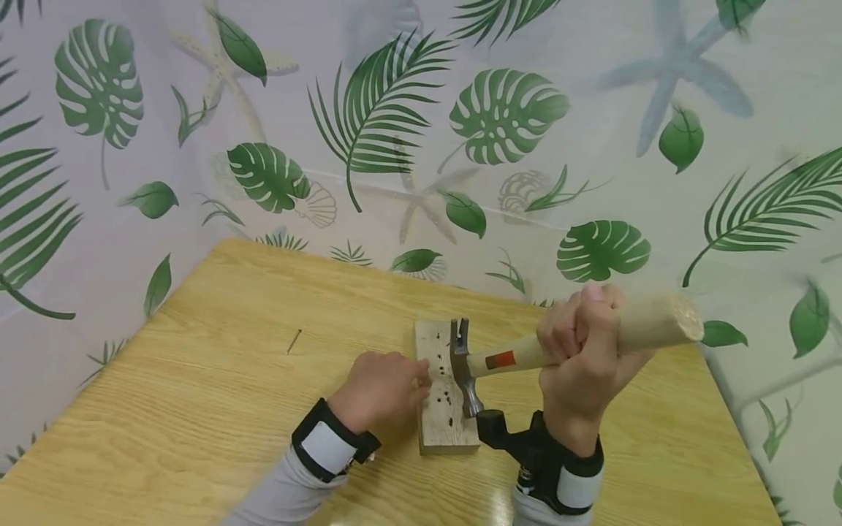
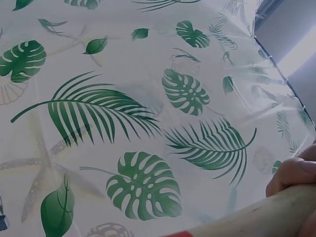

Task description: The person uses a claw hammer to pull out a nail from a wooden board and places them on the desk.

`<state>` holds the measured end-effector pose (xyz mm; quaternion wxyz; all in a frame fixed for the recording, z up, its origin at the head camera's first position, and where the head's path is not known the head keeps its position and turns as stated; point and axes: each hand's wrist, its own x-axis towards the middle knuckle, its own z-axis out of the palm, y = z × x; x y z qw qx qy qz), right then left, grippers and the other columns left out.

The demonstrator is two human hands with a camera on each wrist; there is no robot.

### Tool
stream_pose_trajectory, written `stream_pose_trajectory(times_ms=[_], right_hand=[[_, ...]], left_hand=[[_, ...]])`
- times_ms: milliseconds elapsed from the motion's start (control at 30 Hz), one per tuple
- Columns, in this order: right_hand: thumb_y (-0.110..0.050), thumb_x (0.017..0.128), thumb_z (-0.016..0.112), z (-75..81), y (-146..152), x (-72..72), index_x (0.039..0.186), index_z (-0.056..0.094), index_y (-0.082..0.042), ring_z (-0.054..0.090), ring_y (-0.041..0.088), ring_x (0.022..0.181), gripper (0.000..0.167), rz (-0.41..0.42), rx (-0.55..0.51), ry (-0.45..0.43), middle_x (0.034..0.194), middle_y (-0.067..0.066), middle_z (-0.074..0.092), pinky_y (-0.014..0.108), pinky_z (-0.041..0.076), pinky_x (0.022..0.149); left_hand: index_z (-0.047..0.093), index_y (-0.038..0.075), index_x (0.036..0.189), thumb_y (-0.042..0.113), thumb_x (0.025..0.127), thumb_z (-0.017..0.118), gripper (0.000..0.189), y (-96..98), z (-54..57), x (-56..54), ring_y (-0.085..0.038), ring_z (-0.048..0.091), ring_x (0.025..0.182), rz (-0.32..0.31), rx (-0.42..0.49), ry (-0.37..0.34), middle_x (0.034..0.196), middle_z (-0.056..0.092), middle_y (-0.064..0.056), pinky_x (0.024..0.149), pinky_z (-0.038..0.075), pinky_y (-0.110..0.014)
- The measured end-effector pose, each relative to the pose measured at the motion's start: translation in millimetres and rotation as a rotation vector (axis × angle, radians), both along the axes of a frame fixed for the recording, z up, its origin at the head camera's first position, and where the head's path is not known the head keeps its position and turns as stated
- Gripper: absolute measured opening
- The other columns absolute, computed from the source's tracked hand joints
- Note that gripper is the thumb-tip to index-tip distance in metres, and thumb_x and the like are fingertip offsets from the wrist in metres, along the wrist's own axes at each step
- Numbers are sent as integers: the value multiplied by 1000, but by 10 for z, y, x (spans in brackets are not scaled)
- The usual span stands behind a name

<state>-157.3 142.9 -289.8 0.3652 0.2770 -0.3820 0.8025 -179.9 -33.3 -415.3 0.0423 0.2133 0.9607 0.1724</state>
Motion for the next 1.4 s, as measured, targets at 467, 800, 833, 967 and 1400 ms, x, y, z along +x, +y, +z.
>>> stream_pose_trajectory(times_ms=[467, 800, 833, 967, 1400], right_hand=[[7, 94, 39, 91, -29, 140, 57, 21, -6, 21, 4, 34, 44, 177, 20, 42, 46, -3, 21, 16, 19, 33], [6, 94, 39, 76, 6, 145, 57, 22, -6, 22, 4, 33, 43, 142, 53, 18, 44, -3, 23, 17, 18, 32], [7, 94, 39, 75, 7, 144, 57, 23, -5, 22, 4, 33, 42, 135, 50, 18, 44, -3, 23, 17, 18, 32], [9, 94, 41, 58, -7, 132, 58, 24, -4, 21, 5, 34, 42, 107, 51, 14, 45, -2, 23, 16, 17, 32], [8, 95, 46, 38, -17, 88, 60, 25, -4, 19, 6, 34, 42, 47, 77, -73, 46, -2, 23, 19, 14, 31]], left_hand=[[76, 22, 92, 14, 89, 78, 9, -115, -29, -169, -15, 68, 90, 26, 429, 289, 94, 74, 6, 73, 53, -34], [80, 18, 104, 18, 93, 75, 12, -283, 44, -234, -16, 70, 90, 127, 559, 297, 95, 77, 4, 78, 56, -37], [80, 18, 105, 19, 94, 75, 12, -342, 50, -249, -15, 70, 88, 153, 559, 261, 94, 77, 3, 76, 56, -36], [79, 14, 101, 21, 91, 78, 13, -691, 7, -314, -16, 67, 77, 325, 494, 128, 87, 74, 0, 64, 52, -32], [70, 9, 55, 14, 88, 70, 34, -1416, -345, -488, -14, 45, 48, 643, 149, -27, 51, 53, 3, 43, 33, -28]])
